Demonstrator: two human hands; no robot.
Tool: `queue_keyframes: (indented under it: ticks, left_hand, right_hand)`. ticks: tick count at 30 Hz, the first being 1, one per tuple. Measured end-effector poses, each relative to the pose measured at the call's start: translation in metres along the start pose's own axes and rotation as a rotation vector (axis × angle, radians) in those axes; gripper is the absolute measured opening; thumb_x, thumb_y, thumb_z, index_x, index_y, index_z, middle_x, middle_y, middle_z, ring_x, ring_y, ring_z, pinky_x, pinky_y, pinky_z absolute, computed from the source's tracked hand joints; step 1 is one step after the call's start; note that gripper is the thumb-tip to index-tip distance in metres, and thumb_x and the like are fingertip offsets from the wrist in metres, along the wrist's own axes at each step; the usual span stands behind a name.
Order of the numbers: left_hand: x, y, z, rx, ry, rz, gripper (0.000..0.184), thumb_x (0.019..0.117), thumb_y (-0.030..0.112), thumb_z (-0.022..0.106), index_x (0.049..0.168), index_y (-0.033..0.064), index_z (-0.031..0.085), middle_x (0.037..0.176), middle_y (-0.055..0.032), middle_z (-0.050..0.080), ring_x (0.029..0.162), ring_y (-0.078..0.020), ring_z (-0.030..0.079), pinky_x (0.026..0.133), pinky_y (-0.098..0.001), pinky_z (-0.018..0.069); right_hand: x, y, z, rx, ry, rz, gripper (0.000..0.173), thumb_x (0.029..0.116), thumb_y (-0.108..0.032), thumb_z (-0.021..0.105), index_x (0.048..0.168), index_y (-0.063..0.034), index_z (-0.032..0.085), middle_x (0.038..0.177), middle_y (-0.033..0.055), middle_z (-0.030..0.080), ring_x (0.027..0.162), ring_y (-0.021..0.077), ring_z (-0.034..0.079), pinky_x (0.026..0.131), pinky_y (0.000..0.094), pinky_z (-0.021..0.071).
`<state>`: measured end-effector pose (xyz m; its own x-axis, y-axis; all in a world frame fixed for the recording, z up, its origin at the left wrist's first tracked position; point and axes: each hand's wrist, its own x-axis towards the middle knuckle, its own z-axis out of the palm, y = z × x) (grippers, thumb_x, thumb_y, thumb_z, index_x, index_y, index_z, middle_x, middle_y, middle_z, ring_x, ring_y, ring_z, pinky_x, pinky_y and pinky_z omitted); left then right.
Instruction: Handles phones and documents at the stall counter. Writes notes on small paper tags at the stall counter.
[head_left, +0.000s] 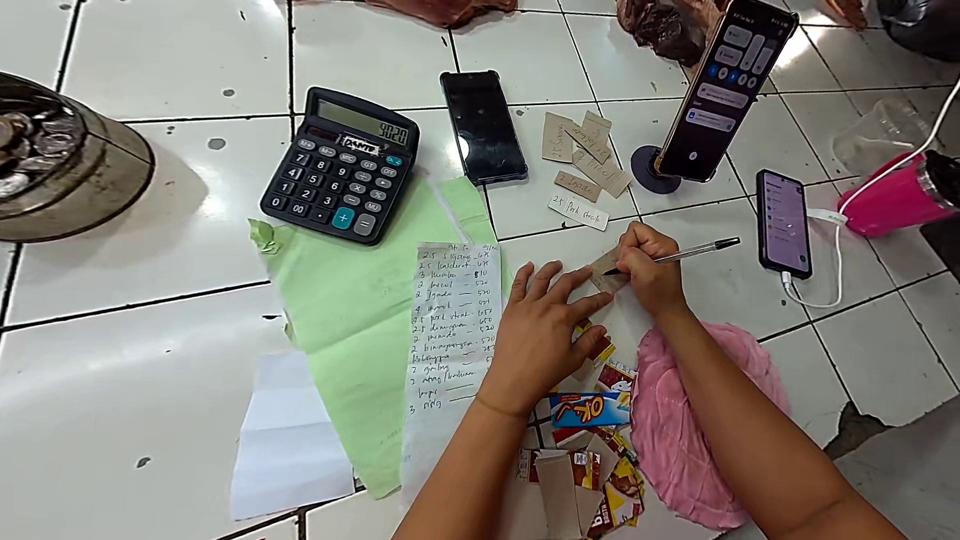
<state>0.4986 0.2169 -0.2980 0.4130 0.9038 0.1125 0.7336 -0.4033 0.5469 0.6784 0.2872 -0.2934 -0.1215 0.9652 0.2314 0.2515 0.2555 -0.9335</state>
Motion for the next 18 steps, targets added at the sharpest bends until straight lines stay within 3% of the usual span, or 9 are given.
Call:
queue_keyframes:
  ticks: [4, 18]
  left_hand:
    - [0.0000, -0.0002, -0.0002, -0.004, -0.010, -0.009, 0.038, 0.1009, 0.050, 0.051, 0.134, 0.0398, 0.068, 0.150, 0.0013, 0.057, 0.145, -0.0328, 0.044, 0.120, -0.0613, 0.0207]
    - [0.0002, -0.0006, 0.0007, -0.013, 0.009, -0.005, 0.037, 0.1003, 0.048, 0.052, 0.132, 0.0388, 0.069, 0.148, 0.0015, 0.059, 0.144, -0.0327, 0.046, 0.120, -0.0614, 0.0220]
  right_hand:
    - [0.0018, 0.0018, -0.0056, 0.086, -0.018, 0.000, 0.023, 0.0783, 0.003, 0.045, 0.066, -0.0171, 0.045, 0.058, -0.0094, 0.048, 0.049, -0.0021, 0.044, 0.048, 0.0139, 0.0361]
    - [-0.0004, 0.0027, -0.0024, 0.027, -0.040, 0.011, 0.023, 0.0776, 0.001, 0.047, 0.064, -0.0172, 0.045, 0.055, -0.0098, 0.047, 0.047, -0.0027, 0.043, 0.046, 0.0136, 0.0354]
